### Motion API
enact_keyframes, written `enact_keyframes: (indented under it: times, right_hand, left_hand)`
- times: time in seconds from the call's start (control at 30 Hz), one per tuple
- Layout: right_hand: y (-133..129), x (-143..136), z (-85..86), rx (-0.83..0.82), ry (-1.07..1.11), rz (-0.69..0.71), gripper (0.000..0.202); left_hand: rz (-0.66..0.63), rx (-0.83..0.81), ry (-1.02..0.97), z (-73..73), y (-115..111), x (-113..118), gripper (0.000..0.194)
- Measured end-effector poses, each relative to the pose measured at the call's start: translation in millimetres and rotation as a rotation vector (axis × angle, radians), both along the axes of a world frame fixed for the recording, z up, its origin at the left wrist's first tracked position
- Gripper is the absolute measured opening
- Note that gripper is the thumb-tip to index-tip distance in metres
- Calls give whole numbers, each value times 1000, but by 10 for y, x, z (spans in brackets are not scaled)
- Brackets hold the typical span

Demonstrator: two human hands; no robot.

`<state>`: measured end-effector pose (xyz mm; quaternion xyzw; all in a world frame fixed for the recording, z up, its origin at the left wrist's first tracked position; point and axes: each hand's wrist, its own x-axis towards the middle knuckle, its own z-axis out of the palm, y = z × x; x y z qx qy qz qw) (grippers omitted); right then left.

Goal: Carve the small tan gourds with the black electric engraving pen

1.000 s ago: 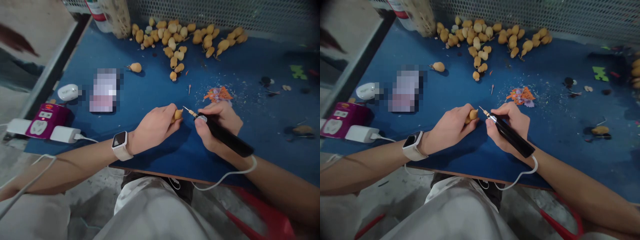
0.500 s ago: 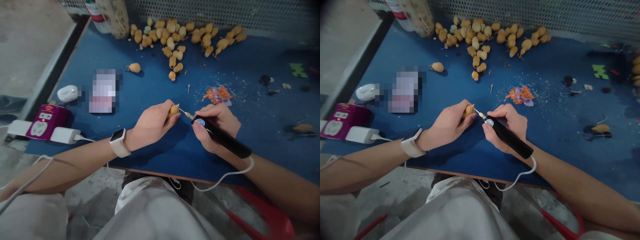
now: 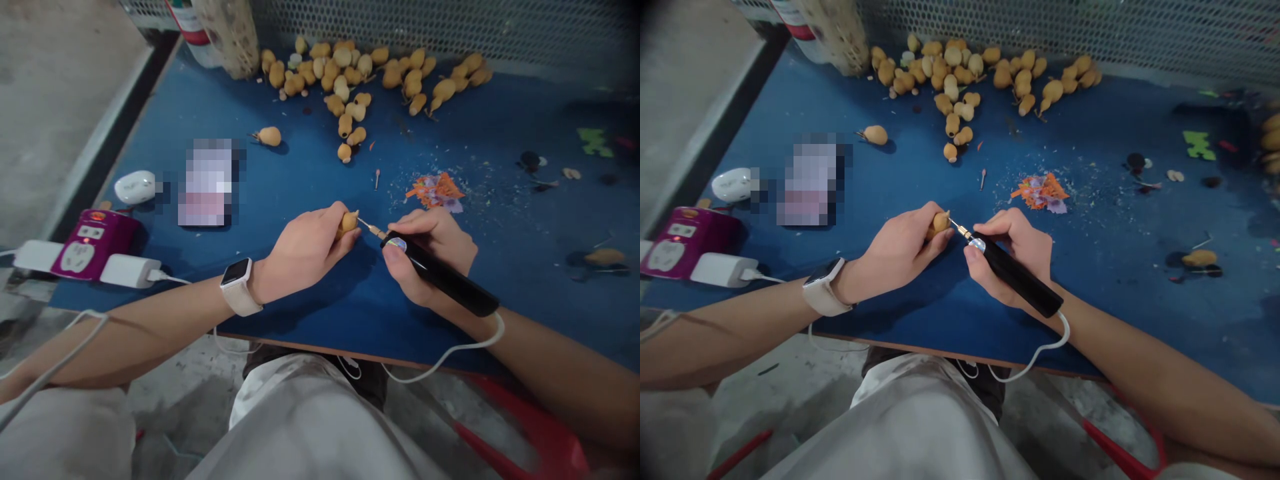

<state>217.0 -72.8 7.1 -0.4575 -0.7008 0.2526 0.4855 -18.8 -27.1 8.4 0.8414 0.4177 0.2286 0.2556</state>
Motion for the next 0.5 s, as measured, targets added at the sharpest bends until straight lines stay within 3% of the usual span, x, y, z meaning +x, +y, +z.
enact_keyframes:
  times: [0.1, 0.5]
  right_hand:
    - [8, -16, 20, 107, -59, -5, 21]
    - [37, -37, -28, 188, -57, -19, 19]
  left_hand:
    - [6, 16, 11, -12, -3, 2, 24]
    - [-13, 29, 22, -14, -1, -4, 23]
